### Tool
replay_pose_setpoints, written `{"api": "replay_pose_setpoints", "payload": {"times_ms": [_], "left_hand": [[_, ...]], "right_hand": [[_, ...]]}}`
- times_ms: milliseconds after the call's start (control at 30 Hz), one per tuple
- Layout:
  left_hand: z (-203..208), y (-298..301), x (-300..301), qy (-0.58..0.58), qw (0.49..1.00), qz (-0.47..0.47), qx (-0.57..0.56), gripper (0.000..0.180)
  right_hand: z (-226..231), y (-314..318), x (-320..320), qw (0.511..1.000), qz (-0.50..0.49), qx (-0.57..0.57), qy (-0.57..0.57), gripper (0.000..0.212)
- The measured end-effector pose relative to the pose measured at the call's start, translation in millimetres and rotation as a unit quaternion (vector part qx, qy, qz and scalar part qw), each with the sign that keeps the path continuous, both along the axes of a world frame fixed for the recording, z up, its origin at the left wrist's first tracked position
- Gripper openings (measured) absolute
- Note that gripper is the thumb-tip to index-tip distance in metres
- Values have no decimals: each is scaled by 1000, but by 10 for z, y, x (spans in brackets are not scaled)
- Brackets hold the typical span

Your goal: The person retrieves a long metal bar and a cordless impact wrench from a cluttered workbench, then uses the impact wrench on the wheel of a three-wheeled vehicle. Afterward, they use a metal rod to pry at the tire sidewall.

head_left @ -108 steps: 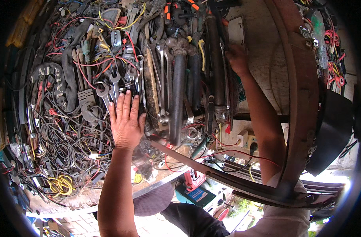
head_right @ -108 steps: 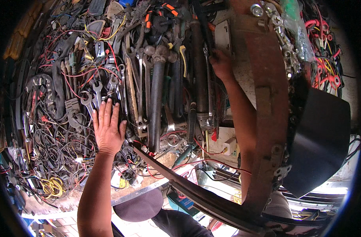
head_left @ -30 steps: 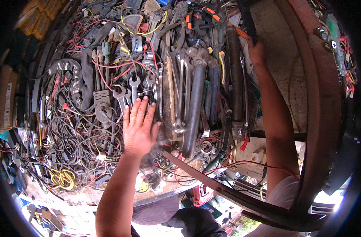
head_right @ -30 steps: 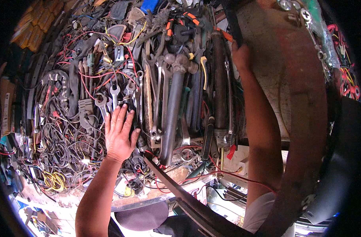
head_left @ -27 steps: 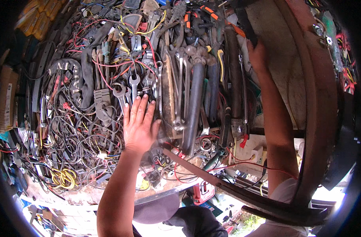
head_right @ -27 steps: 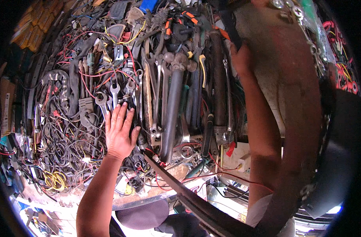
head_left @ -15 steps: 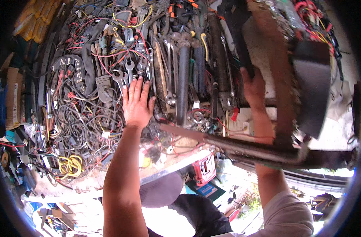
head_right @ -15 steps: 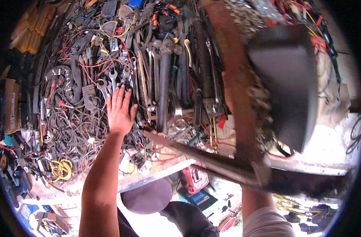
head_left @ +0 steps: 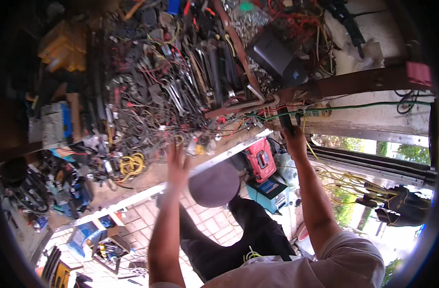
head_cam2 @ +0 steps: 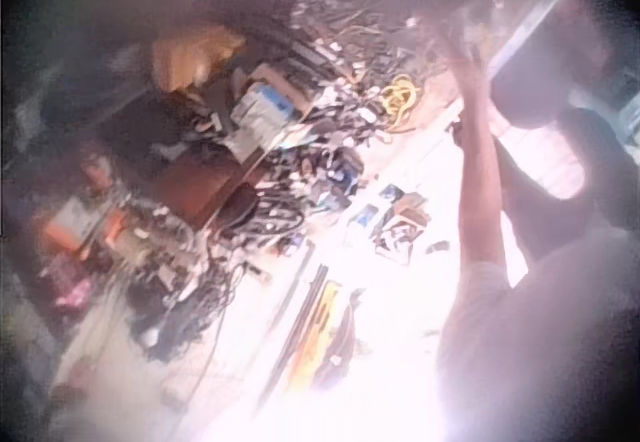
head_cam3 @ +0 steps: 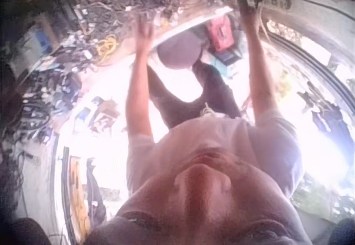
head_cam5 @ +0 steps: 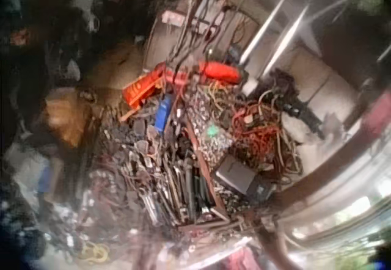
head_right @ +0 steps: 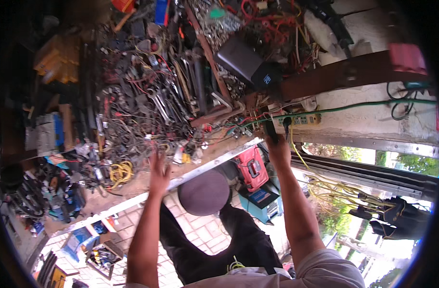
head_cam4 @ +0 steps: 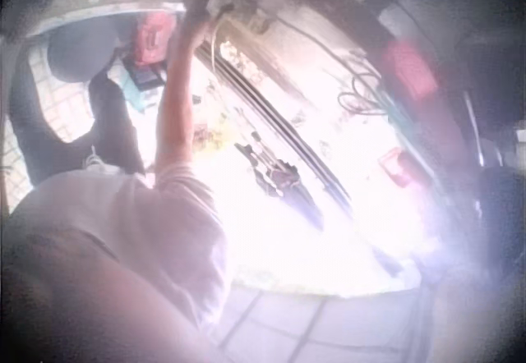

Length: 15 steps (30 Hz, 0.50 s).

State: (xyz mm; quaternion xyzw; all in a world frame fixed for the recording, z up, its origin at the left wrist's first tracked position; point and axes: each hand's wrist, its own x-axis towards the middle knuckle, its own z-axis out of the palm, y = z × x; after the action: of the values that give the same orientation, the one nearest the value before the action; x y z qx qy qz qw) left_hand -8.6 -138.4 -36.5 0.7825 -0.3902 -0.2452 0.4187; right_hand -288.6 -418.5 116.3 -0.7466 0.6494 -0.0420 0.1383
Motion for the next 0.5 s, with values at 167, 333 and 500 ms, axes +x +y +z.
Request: {"api": "replay_pose_setpoints", "payload": {"times_ms": [167,333,500], "left_hand": [[458,2300,-691,155,964,-7,215,53],[1057,4095,-851,213,895,45,390,58],[1458,4653,-647,230,882,72,405,53]], "right_hand": [[373,331,-45,985,-63,121,-107,39],[915,687,130,924,-168,278,-202,28],[1198,1151,308,877,-265,333,-223,28]]}}
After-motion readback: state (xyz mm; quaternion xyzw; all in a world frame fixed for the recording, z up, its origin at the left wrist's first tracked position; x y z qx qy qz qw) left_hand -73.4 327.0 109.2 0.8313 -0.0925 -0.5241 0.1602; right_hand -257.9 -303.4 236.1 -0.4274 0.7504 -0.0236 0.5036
